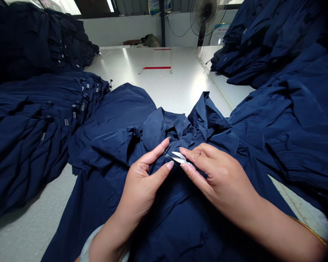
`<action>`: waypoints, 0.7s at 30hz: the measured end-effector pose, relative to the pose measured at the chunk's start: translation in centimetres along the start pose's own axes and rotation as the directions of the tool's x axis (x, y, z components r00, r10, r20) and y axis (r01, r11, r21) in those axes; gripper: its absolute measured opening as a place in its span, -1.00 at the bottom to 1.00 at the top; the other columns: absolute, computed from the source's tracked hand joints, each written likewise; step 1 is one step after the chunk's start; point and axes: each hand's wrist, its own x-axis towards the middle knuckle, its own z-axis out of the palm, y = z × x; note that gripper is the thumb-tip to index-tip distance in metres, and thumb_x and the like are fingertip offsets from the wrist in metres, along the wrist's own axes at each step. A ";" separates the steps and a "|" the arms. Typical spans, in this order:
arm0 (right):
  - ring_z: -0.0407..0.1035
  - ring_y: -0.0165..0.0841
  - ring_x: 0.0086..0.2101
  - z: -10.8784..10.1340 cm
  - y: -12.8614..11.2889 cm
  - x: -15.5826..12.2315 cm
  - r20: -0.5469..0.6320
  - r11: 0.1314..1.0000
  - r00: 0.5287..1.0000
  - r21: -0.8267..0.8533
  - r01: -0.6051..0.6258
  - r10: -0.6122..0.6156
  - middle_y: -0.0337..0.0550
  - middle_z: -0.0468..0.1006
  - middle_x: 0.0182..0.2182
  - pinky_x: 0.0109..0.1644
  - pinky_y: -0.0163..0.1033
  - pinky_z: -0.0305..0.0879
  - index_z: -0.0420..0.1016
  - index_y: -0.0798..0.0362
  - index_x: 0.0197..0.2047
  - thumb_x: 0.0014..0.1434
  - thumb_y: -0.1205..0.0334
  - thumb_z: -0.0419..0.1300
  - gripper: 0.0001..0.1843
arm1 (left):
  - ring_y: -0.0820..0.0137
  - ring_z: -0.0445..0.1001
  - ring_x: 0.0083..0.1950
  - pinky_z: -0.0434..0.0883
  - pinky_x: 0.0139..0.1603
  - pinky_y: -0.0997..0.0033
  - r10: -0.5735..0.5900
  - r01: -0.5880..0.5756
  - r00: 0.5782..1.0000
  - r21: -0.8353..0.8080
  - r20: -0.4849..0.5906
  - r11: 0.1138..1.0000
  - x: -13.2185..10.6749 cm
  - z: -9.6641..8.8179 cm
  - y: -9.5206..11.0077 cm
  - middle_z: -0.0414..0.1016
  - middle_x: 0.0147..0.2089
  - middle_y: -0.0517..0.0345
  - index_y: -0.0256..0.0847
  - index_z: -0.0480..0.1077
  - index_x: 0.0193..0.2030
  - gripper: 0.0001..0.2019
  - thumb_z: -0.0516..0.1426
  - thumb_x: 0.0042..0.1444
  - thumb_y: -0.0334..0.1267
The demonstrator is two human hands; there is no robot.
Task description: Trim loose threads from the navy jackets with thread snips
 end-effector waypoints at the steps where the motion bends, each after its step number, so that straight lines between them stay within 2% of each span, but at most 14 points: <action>1: 0.41 -0.34 -0.33 0.0 0.0 0.0 -0.005 1.000 1.000 0.001 0.002 -0.002 -0.07 0.51 -0.28 -0.22 -0.21 0.37 0.53 0.12 0.07 0.37 0.21 0.07 -0.68 | 0.22 0.33 0.32 0.18 0.37 0.33 0.000 0.000 1.000 0.004 0.001 1.000 0.0 0.0 0.0 0.46 0.24 0.21 0.05 0.44 0.19 -0.51 0.30 0.09 -0.21; 10: 0.40 -0.36 -0.32 -0.1 -0.1 0.0 -0.012 0.999 1.000 -0.036 0.023 -0.023 -0.08 0.50 -0.27 -0.25 -0.23 0.32 0.50 0.12 0.12 0.36 0.23 0.08 -0.65 | 0.18 0.35 0.30 0.18 0.38 0.24 -0.011 0.010 1.000 0.034 0.009 0.999 0.0 -0.1 -0.1 0.46 0.24 0.19 0.06 0.42 0.21 -0.50 0.30 0.10 -0.18; 21: 0.42 -0.34 -0.31 0.1 0.1 -0.1 -0.034 0.990 0.997 -0.124 0.072 -0.077 -0.07 0.51 -0.26 -0.24 -0.24 0.34 0.48 0.14 0.15 0.34 0.26 0.10 -0.64 | 0.29 0.29 0.34 0.19 0.36 0.41 0.010 -0.010 1.000 0.003 0.011 1.000 0.1 0.1 0.0 0.44 0.26 0.29 0.13 0.44 0.18 -0.54 0.29 0.12 -0.22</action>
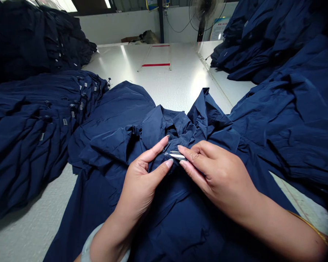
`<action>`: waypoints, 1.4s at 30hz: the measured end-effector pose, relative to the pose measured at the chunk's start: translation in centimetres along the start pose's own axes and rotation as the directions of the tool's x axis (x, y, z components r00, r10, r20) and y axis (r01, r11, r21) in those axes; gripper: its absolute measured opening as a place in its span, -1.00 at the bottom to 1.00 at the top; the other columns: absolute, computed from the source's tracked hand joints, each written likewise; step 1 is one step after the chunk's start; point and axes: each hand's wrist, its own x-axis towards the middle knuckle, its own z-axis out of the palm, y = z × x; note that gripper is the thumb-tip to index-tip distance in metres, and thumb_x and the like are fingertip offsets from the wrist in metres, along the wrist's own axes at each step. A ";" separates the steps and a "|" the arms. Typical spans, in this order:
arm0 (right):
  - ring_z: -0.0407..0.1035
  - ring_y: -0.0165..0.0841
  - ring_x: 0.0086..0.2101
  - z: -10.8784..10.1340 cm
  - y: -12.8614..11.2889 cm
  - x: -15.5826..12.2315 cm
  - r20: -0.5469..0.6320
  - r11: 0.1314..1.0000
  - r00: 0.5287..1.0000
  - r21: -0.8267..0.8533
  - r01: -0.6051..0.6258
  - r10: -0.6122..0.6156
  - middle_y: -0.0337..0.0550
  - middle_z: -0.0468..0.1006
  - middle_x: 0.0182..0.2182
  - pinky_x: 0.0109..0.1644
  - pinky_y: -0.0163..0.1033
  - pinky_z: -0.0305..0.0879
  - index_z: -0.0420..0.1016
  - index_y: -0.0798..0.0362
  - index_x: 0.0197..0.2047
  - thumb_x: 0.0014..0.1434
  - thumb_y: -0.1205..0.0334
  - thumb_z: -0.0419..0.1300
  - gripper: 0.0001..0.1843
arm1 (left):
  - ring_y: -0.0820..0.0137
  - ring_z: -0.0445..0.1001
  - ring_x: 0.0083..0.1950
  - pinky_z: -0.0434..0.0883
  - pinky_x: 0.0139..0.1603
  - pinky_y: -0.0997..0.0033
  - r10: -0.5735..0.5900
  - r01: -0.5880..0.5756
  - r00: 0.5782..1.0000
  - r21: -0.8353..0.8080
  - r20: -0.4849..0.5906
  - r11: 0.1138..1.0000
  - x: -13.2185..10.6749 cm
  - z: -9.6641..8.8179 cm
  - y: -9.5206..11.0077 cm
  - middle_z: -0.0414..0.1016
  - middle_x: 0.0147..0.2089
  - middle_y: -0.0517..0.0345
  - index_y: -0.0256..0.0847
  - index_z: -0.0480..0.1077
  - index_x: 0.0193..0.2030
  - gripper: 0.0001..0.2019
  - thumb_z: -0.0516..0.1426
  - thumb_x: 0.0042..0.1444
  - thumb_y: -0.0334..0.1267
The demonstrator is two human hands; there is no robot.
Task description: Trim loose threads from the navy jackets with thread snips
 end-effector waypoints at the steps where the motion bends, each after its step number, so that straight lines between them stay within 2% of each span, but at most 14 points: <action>1: 0.42 -0.34 -0.31 0.0 0.0 0.0 0.000 1.000 1.000 -0.004 0.000 0.000 -0.07 0.52 -0.26 -0.24 -0.24 0.34 0.48 0.14 0.15 0.34 0.26 0.10 -0.64 | 0.29 0.29 0.35 0.18 0.37 0.40 -0.001 0.001 1.000 -0.004 -0.002 1.000 0.0 0.0 0.0 0.44 0.26 0.29 0.12 0.44 0.17 -0.54 0.29 0.12 -0.23; 10: 0.41 -0.36 -0.32 0.2 0.2 0.1 0.009 0.998 1.000 0.069 -0.015 0.014 -0.08 0.51 -0.26 -0.25 -0.24 0.34 0.50 0.14 0.14 0.35 0.25 0.09 -0.64 | 0.21 0.34 0.31 0.22 0.36 0.30 -0.060 0.062 0.998 -0.113 0.025 0.992 0.1 0.0 0.0 0.45 0.25 0.19 0.05 0.43 0.19 -0.50 0.31 0.09 -0.25; 21: 0.42 -0.36 -0.31 0.2 0.4 0.2 0.004 0.990 1.000 0.141 -0.029 0.029 -0.08 0.51 -0.26 -0.21 -0.23 0.34 0.51 0.13 0.13 0.34 0.25 0.10 -0.65 | 0.23 0.38 0.28 0.27 0.32 0.36 -0.068 0.071 0.997 -0.127 0.027 0.989 0.1 0.1 0.0 0.46 0.25 0.18 0.05 0.43 0.19 -0.50 0.31 0.08 -0.26; 33: 0.42 -0.37 -0.32 0.3 0.4 0.3 0.003 0.972 0.998 0.225 -0.061 0.062 -0.09 0.51 -0.29 -0.21 -0.23 0.34 0.57 0.15 0.04 0.34 0.25 0.10 -0.69 | 0.30 0.29 0.34 0.24 0.32 0.47 -0.006 0.007 1.000 -0.089 0.010 0.996 0.1 0.2 -0.1 0.45 0.25 0.29 0.10 0.47 0.14 -0.55 0.31 0.09 -0.28; 42: 0.41 -0.37 -0.34 0.5 0.4 0.4 -0.003 0.970 0.997 0.232 -0.073 0.076 -0.10 0.50 -0.31 -0.24 -0.23 0.33 0.58 0.14 0.03 0.35 0.25 0.10 -0.69 | 0.21 0.34 0.31 0.20 0.37 0.28 -0.032 0.033 0.999 -0.112 0.012 0.993 0.1 0.2 -0.1 0.46 0.24 0.17 0.03 0.45 0.17 -0.52 0.31 0.08 -0.27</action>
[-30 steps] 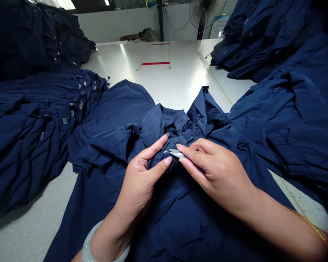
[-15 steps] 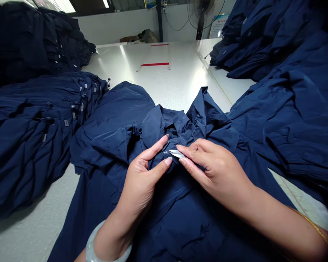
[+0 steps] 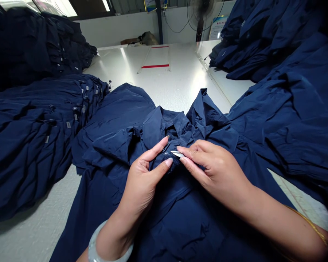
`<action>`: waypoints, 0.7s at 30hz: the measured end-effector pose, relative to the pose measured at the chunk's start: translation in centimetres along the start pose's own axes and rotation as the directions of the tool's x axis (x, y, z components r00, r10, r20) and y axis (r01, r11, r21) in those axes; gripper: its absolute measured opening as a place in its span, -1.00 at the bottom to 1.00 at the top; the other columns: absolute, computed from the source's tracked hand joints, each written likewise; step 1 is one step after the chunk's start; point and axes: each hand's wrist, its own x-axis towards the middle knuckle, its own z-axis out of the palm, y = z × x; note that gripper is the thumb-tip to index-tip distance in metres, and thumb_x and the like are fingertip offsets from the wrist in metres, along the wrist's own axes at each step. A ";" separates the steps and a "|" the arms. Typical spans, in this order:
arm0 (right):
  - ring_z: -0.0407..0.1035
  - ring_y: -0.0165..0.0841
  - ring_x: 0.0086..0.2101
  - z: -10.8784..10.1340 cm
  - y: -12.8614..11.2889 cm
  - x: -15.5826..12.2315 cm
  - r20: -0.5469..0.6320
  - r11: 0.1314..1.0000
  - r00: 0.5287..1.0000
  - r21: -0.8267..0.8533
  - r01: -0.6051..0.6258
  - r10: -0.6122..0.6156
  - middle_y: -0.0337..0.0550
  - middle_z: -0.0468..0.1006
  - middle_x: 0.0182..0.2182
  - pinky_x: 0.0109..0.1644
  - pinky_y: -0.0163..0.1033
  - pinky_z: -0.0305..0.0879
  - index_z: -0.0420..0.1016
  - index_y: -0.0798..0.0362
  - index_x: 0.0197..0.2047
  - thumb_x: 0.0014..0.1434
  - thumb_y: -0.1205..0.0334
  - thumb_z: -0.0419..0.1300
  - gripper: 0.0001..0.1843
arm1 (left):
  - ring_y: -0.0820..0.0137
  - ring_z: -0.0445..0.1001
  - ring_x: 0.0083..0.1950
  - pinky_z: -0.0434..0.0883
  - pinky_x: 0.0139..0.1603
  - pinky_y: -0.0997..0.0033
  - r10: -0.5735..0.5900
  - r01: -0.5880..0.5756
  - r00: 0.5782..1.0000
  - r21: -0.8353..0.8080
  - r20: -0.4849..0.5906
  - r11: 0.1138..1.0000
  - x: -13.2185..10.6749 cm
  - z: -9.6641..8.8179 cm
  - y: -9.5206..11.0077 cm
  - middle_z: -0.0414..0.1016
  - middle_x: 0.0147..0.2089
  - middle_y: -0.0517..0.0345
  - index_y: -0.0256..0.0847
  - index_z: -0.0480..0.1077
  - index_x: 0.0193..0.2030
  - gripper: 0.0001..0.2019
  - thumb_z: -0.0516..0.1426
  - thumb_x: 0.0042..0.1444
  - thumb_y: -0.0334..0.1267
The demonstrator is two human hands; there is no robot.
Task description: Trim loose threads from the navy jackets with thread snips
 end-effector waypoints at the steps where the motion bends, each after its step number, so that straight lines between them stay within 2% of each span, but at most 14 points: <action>1: 0.41 -0.37 -0.34 -0.1 0.0 0.0 -0.003 1.000 1.000 0.020 -0.011 0.011 -0.11 0.50 -0.32 -0.24 -0.23 0.34 0.58 0.13 0.03 0.34 0.25 0.10 -0.69 | 0.21 0.34 0.31 0.20 0.37 0.28 -0.010 0.010 1.000 -0.006 0.001 1.000 0.0 0.0 0.0 0.46 0.24 0.17 0.03 0.45 0.17 -0.51 0.32 0.08 -0.27; 5: 0.43 -0.38 -0.30 -0.8 0.2 0.4 -0.029 0.988 0.997 0.136 -0.072 0.077 -0.14 0.52 -0.32 -0.19 -0.25 0.36 0.60 0.04 -0.01 0.33 0.26 0.12 -0.74 | 0.20 0.36 0.29 0.23 0.35 0.29 -0.038 0.038 0.999 -0.048 0.002 0.998 0.0 0.1 0.0 0.46 0.25 0.13 0.00 0.44 0.18 -0.50 0.32 0.07 -0.27; 8: 0.45 -0.36 -0.23 -1.0 0.8 0.8 -0.032 0.960 0.988 0.241 -0.142 0.154 -0.15 0.56 -0.26 -0.15 -0.27 0.37 0.59 -0.01 -0.02 0.32 0.23 0.14 -0.76 | 0.19 0.38 0.28 0.27 0.32 0.26 -0.042 0.044 0.999 -0.091 0.023 0.995 0.1 0.1 0.1 0.45 0.25 0.10 -0.02 0.44 0.19 -0.49 0.32 0.06 -0.28; 11: 0.45 -0.32 -0.09 -0.4 1.6 1.2 -0.050 0.913 0.971 0.353 -0.202 0.235 -0.10 0.57 -0.11 -0.04 -0.25 0.38 0.53 0.04 0.04 0.30 0.14 0.18 -0.70 | 0.21 0.38 0.28 0.27 0.32 0.29 -0.045 0.050 0.997 -0.089 0.059 0.995 0.1 0.1 0.1 0.48 0.22 0.12 -0.01 0.45 0.18 -0.51 0.32 0.08 -0.28; 14: 0.41 -0.27 0.00 0.7 2.5 1.4 -0.063 0.907 0.974 0.382 -0.176 0.216 -0.04 0.53 -0.01 0.11 -0.18 0.30 0.49 0.07 0.07 0.20 0.09 0.28 -0.60 | 0.23 0.39 0.26 0.27 0.31 0.33 -0.048 0.048 0.994 0.002 0.101 0.999 0.2 0.1 -0.1 0.51 0.19 0.13 -0.02 0.50 0.13 -0.56 0.32 0.07 -0.26; 16: 0.42 -0.29 -0.08 1.1 2.9 1.5 0.027 0.905 0.982 0.386 -0.182 0.186 -0.08 0.55 -0.10 0.04 -0.20 0.31 0.52 0.08 -0.05 0.18 0.15 0.28 -0.71 | 0.25 0.42 0.22 0.30 0.26 0.38 -0.047 0.042 0.992 0.045 0.119 0.998 0.4 0.0 -0.2 0.52 0.17 0.12 -0.04 0.51 0.10 -0.59 0.32 0.07 -0.25; 18: 0.40 -0.36 -0.27 1.2 3.2 1.7 0.178 0.876 0.963 0.408 -0.258 0.201 -0.19 0.53 -0.32 -0.16 -0.27 0.30 0.50 0.09 -0.28 0.21 0.19 0.22 -0.86 | 0.30 0.52 0.07 0.40 0.12 0.41 -0.071 0.068 0.988 0.024 0.135 0.997 0.7 -0.1 -0.4 0.58 0.07 0.10 -0.03 0.46 0.16 -0.55 0.31 0.09 -0.22; 19: 0.35 -0.40 -0.36 1.2 3.2 1.8 0.238 0.850 0.946 0.428 -0.306 0.220 -0.24 0.47 -0.43 -0.25 -0.30 0.26 0.46 0.10 -0.36 0.22 0.18 0.20 -0.82 | 0.35 0.57 -0.06 0.45 0.00 0.44 -0.090 0.091 0.986 -0.001 0.138 0.996 0.9 -0.2 -0.4 0.62 -0.04 0.11 -0.02 0.42 0.20 -0.51 0.30 0.10 -0.21; 21: 0.26 -0.43 -0.42 1.0 3.2 1.9 0.292 0.782 0.920 0.494 -0.380 0.263 -0.29 0.36 -0.50 -0.31 -0.33 0.19 0.39 0.09 -0.43 0.24 0.13 0.17 -0.74 | 0.44 0.55 -0.32 0.45 -0.24 0.51 -0.115 0.121 0.985 -0.037 0.129 0.992 1.2 -0.4 -0.4 0.62 -0.29 0.18 -0.03 0.34 0.26 -0.44 0.30 0.10 -0.20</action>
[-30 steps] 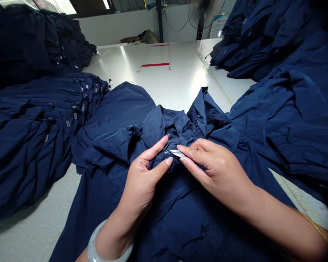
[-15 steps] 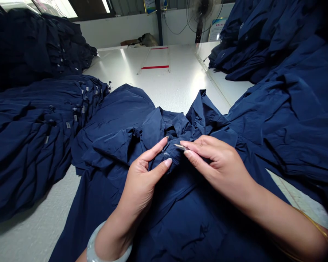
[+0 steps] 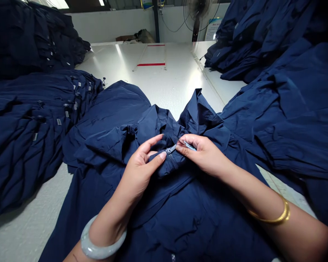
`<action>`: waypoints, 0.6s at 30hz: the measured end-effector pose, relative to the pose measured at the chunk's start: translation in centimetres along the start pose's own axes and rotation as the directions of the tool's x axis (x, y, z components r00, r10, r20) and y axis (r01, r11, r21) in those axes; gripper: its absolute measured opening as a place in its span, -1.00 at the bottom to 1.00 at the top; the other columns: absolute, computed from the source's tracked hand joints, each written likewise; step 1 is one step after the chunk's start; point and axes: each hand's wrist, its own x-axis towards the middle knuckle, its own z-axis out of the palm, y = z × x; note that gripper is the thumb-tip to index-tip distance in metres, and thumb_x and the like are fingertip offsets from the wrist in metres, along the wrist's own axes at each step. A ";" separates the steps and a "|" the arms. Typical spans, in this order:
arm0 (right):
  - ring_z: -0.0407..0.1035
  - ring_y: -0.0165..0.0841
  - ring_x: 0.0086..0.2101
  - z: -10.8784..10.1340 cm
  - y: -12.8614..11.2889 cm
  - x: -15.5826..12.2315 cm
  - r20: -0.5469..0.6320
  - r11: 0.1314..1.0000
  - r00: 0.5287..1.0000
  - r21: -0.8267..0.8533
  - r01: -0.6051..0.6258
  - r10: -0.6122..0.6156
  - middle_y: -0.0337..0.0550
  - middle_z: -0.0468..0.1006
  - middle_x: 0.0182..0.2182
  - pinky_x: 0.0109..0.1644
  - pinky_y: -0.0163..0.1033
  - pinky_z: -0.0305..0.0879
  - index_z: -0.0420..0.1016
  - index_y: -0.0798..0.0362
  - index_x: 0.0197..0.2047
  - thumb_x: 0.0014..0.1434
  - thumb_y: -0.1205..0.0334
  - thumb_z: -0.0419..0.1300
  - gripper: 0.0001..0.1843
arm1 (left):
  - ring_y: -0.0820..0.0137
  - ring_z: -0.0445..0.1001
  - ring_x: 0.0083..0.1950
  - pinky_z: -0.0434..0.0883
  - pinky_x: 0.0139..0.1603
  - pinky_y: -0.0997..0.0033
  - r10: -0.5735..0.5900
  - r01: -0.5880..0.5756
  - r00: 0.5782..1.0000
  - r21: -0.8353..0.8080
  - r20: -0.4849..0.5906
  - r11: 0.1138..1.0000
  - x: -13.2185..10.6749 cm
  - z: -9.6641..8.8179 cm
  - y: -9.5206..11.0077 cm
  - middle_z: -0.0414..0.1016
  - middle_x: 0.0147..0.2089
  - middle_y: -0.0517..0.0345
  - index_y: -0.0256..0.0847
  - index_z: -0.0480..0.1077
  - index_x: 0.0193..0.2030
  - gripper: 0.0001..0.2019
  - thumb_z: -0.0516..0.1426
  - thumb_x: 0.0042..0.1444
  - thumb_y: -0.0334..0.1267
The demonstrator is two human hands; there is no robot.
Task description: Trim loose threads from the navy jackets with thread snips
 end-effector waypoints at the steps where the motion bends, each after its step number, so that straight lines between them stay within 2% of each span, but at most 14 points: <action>1: 0.24 -0.44 -0.42 -0.1 -0.1 0.0 -0.007 0.998 1.000 0.059 -0.021 0.021 -0.29 0.35 -0.49 -0.31 -0.34 0.19 0.38 0.09 -0.42 0.24 0.10 0.17 -0.73 | 0.46 0.52 -0.39 0.44 -0.31 0.53 -0.003 0.003 1.000 -0.012 -0.008 1.000 0.1 -0.1 0.1 0.59 -0.37 0.21 -0.04 0.32 0.27 -0.42 0.30 0.09 -0.20; 3: 0.24 -0.43 -0.41 -0.2 -0.2 0.0 0.001 0.985 0.998 0.164 -0.061 0.062 -0.27 0.35 -0.47 -0.29 -0.33 0.20 0.39 0.09 -0.39 0.23 0.03 0.17 -0.70 | 0.46 0.52 -0.42 0.43 -0.33 0.53 0.001 -0.001 1.000 -0.038 -0.014 0.999 0.3 -0.3 0.2 0.56 -0.42 0.22 -0.07 0.30 0.27 -0.42 0.30 0.10 -0.21; 6: 0.24 -0.42 -0.41 -0.3 -0.1 -0.1 0.028 0.967 0.994 0.232 -0.107 0.103 -0.26 0.35 -0.46 -0.31 -0.32 0.21 0.38 0.09 -0.38 0.22 -0.01 0.18 -0.68 | 0.39 0.57 -0.34 0.47 -0.25 0.46 0.017 -0.017 1.000 -0.099 -0.006 0.995 0.3 -0.4 0.3 0.60 -0.34 0.14 -0.09 0.30 0.26 -0.45 0.27 0.13 -0.20; 10: 0.23 -0.43 -0.42 -0.2 0.0 -0.1 0.033 0.979 0.995 0.178 -0.096 0.091 -0.27 0.34 -0.48 -0.33 -0.33 0.19 0.38 0.09 -0.40 0.23 0.01 0.16 -0.68 | 0.36 0.58 -0.33 0.48 -0.26 0.43 0.037 -0.042 0.998 -0.122 -0.042 0.992 0.2 -0.4 0.1 0.63 -0.27 0.08 -0.09 0.30 0.27 -0.44 0.26 0.13 -0.17; 13: 0.26 -0.42 -0.42 -0.2 0.1 -0.1 0.005 0.996 0.998 0.062 -0.058 0.058 -0.27 0.37 -0.48 -0.32 -0.32 0.20 0.40 0.09 -0.40 0.26 0.06 0.14 -0.70 | 0.38 0.55 -0.38 0.45 -0.33 0.46 0.034 -0.040 0.998 -0.114 -0.059 0.993 0.2 -0.4 0.0 0.62 -0.31 0.10 -0.08 0.32 0.26 -0.45 0.27 0.12 -0.17; 14: 0.29 -0.40 -0.40 -0.2 0.1 -0.2 -0.030 1.000 0.999 -0.003 -0.021 0.021 -0.25 0.40 -0.46 -0.29 -0.30 0.23 0.42 0.09 -0.39 0.26 0.10 0.14 -0.74 | 0.39 0.54 -0.40 0.45 -0.34 0.47 0.033 -0.040 0.997 -0.114 -0.063 0.993 0.2 -0.4 0.0 0.62 -0.33 0.11 -0.08 0.32 0.25 -0.45 0.27 0.11 -0.17; 16: 0.36 -0.35 -0.28 -0.1 -0.1 -0.5 -0.143 0.980 0.981 -0.169 0.104 -0.129 -0.18 0.47 -0.35 -0.17 -0.26 0.28 0.46 0.08 -0.30 0.23 0.19 0.19 -0.86 | 0.40 0.52 -0.42 0.44 -0.35 0.47 0.030 -0.038 0.997 -0.117 -0.068 0.992 0.3 -0.4 -0.1 0.60 -0.37 0.15 -0.08 0.33 0.24 -0.46 0.27 0.11 -0.17; 18: 0.38 -0.32 -0.18 -0.1 -0.5 -1.0 -0.213 0.911 0.924 -0.339 0.236 -0.319 -0.12 0.48 -0.22 -0.08 -0.23 0.30 0.49 0.07 -0.20 0.19 0.30 0.23 -0.91 | 0.43 0.50 -0.45 0.42 -0.37 0.49 0.027 -0.034 0.997 -0.111 -0.069 0.993 0.3 -0.3 0.0 0.57 -0.41 0.18 -0.08 0.32 0.24 -0.47 0.27 0.12 -0.18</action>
